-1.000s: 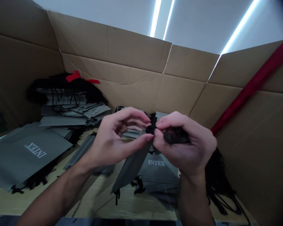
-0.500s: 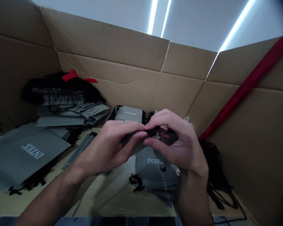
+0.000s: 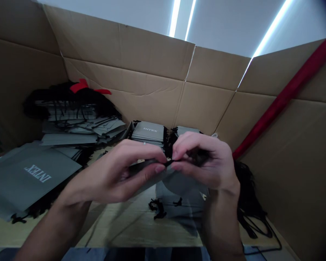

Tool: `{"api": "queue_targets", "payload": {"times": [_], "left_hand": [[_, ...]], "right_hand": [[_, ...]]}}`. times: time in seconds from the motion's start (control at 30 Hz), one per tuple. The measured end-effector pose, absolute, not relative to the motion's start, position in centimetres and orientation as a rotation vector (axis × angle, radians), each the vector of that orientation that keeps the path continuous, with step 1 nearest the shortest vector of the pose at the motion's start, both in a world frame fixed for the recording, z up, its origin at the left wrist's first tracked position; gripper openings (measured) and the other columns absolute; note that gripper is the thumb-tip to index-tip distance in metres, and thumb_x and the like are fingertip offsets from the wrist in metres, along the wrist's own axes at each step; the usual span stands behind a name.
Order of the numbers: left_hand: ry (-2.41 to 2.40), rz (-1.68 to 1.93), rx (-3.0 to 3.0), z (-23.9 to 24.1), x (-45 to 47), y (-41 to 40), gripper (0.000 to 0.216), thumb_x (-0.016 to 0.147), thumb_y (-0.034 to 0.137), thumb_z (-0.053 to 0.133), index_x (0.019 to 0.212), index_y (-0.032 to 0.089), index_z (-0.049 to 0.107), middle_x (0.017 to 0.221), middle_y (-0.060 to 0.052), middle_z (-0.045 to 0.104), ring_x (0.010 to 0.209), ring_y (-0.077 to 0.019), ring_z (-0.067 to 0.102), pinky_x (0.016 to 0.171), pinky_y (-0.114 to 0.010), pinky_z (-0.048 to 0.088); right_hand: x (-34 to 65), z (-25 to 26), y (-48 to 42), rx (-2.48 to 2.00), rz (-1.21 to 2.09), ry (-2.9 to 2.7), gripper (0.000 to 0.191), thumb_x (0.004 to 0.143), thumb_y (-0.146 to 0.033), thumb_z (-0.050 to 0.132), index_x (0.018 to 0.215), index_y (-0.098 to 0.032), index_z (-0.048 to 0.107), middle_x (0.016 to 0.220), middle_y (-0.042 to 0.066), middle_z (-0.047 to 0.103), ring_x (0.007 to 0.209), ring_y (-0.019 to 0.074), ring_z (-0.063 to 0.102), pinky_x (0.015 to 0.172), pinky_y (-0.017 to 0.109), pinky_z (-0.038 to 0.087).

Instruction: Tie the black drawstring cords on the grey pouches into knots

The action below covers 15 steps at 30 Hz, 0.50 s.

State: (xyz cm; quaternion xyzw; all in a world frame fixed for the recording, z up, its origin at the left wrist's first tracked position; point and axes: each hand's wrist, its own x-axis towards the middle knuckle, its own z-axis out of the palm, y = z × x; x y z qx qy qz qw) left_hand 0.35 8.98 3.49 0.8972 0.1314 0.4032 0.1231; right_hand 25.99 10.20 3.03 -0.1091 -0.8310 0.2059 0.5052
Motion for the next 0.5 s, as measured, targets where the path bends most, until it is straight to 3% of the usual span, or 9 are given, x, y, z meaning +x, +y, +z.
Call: {"api": "queue_targets", "payload": {"times": [0.13, 0.27, 0.37, 0.5], "left_hand": [[0.451, 1.398, 2.523, 3.0, 1.3, 9.2, 0.013, 0.108, 0.014, 0.071, 0.114, 0.02, 0.08, 0.093, 0.0, 0.082, 0.075, -0.0119, 0.073, 0.069, -0.02, 0.056], [0.564, 1.591, 2.462, 2.6, 2.3, 9.3, 0.006, 0.107, 0.018, 0.077, 0.108, 0.015, 0.082, 0.091, 0.0, 0.084, 0.071, -0.0089, 0.073, 0.067, -0.015, 0.054], [0.592, 1.764, 2.454, 2.2, 2.6, 9.5, 0.005, 0.103, 0.014, 0.08, 0.108, 0.014, 0.081, 0.091, 0.001, 0.084, 0.072, -0.007, 0.074, 0.07, -0.012, 0.055], [0.629, 1.817, 2.545, 1.6, 2.6, 9.6, 0.01, 0.105, 0.015, 0.08, 0.115, 0.016, 0.079, 0.096, 0.001, 0.085, 0.077, -0.0079, 0.078, 0.075, -0.014, 0.057]], "right_hand": [[25.4, 2.9, 10.1, -0.406, 0.367, -1.882, 0.032, 0.084, -0.009, 0.1, 0.106, -0.025, 0.082, 0.098, -0.001, 0.078, 0.071, 0.01, 0.063, 0.058, 0.021, 0.049], [24.8, 2.9, 9.8, -0.492, 0.245, -1.715, 0.042, 0.078, -0.008, 0.102, 0.107, -0.026, 0.078, 0.099, -0.003, 0.074, 0.07, 0.009, 0.062, 0.056, 0.021, 0.048], [24.4, 3.0, 9.3, -0.49, 0.051, -1.714, 0.03, 0.083, -0.01, 0.097, 0.096, -0.024, 0.074, 0.093, -0.004, 0.072, 0.071, 0.0091, 0.062, 0.06, 0.023, 0.05], [24.3, 3.3, 8.7, -0.497, -0.146, -1.818, 0.025, 0.091, -0.005, 0.084, 0.107, -0.023, 0.077, 0.099, -0.002, 0.08, 0.076, 0.0094, 0.067, 0.066, 0.023, 0.055]]}}
